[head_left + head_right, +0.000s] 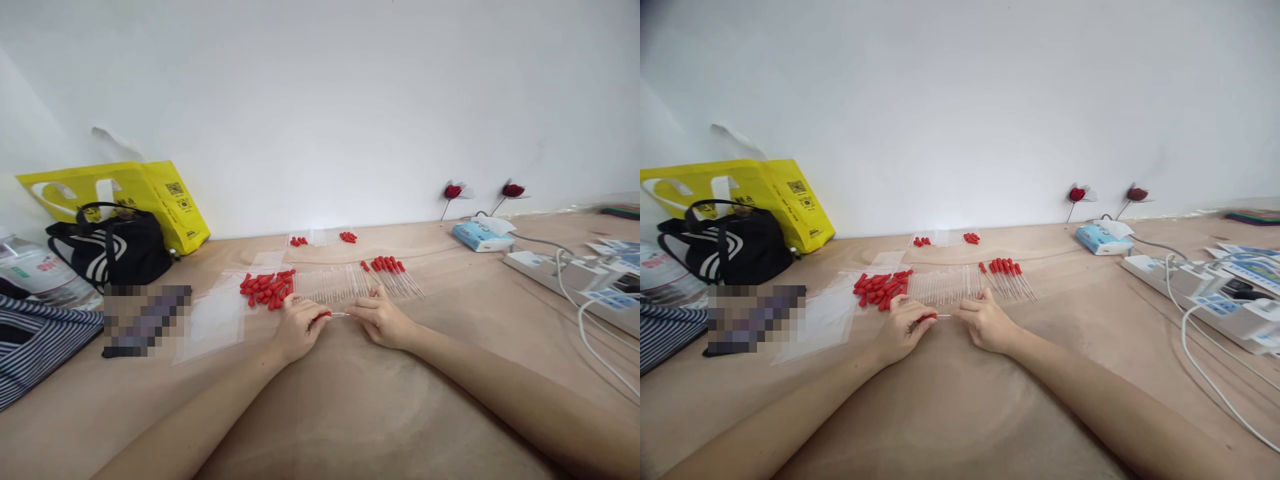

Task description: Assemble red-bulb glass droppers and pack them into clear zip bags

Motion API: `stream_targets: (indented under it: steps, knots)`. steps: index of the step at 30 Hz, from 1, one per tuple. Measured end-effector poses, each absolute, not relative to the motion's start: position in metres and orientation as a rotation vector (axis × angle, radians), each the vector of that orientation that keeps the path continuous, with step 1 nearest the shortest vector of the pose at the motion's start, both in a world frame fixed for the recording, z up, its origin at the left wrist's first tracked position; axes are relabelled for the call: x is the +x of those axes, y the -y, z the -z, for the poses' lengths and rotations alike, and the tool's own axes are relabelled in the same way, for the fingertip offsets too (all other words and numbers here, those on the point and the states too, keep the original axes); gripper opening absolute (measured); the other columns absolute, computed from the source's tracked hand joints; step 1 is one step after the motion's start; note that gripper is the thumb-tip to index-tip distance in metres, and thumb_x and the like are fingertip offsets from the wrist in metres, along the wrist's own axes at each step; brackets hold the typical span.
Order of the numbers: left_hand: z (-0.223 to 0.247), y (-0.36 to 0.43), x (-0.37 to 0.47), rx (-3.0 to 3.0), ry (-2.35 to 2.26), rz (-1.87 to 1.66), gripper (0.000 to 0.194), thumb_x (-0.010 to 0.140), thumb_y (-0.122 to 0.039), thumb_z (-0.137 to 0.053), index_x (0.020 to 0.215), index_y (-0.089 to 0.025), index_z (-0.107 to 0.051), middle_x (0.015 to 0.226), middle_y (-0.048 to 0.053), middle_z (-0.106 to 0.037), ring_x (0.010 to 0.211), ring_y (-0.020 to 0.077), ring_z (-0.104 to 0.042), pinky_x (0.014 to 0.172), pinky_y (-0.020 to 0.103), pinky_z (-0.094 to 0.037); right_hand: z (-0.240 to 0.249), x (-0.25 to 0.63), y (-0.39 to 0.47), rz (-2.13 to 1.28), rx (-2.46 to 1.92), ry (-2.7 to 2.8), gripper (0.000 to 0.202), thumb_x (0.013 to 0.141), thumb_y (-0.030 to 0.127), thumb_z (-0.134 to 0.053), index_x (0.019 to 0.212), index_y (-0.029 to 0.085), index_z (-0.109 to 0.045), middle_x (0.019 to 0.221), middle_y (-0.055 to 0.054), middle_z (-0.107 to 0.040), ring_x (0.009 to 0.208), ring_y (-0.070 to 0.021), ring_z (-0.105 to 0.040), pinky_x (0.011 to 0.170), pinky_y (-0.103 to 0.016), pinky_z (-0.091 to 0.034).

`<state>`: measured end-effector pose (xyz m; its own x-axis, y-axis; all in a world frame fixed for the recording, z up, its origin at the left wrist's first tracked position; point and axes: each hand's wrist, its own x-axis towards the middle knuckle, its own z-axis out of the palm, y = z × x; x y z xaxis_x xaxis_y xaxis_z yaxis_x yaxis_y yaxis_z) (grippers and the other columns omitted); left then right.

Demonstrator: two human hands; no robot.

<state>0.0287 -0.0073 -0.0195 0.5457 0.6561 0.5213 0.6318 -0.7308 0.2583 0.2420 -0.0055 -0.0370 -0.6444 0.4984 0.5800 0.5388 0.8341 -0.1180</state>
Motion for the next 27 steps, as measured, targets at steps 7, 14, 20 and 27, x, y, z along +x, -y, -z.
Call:
stream_targets:
  steps: [7, 14, 20, 27]
  knots:
    - [0.019, 0.008, 0.03, 2.746, -1.087, -0.914, 0.019, 0.084, -0.028, -0.042, 0.076, -0.019, -0.057, 0.066, -0.002, -0.063, 0.064, 0.0118, -0.055, 0.086, 0.037, -0.023, 0.035, 0.236, 0.009, 0.109, -0.769, 2.376, 0.027, 0.075, 0.002, -0.036, 0.087, 0.015, -0.057, 0.071, -0.003, -0.053, 0.065, -0.0122, -0.043, 0.07, -0.03, -0.023]
    - [0.018, 0.01, 0.03, 2.766, -1.057, -0.823, 0.018, 0.084, -0.026, -0.041, 0.077, -0.019, -0.057, 0.07, -0.001, -0.063, 0.067, 0.0129, -0.055, 0.085, 0.037, -0.023, 0.037, 0.234, 0.01, 0.103, -0.767, 2.397, 0.024, 0.078, 0.006, -0.036, 0.086, 0.015, -0.057, 0.07, -0.002, -0.053, 0.064, -0.012, -0.043, 0.069, -0.029, -0.023]
    - [0.016, 0.011, 0.031, 2.768, -1.063, -0.778, 0.018, 0.083, -0.027, -0.042, 0.077, -0.02, -0.057, 0.07, -0.001, -0.064, 0.068, 0.0133, -0.056, 0.086, 0.037, -0.024, 0.037, 0.231, 0.012, 0.055, -0.806, 2.406, 0.022, 0.081, 0.009, -0.037, 0.086, 0.015, -0.058, 0.072, -0.003, -0.055, 0.066, -0.0125, -0.044, 0.068, -0.028, -0.023]
    - [0.014, 0.008, 0.03, 2.649, -1.152, -0.824, 0.018, 0.084, -0.03, -0.043, 0.079, -0.021, -0.059, 0.073, -0.002, -0.066, 0.069, 0.0132, -0.058, 0.088, 0.037, -0.023, 0.03, 0.232, 0.01, -0.004, -0.867, 2.395, 0.023, 0.086, 0.018, -0.036, 0.093, 0.017, -0.057, 0.079, -0.004, -0.059, 0.074, -0.0132, -0.048, 0.072, -0.03, -0.022]
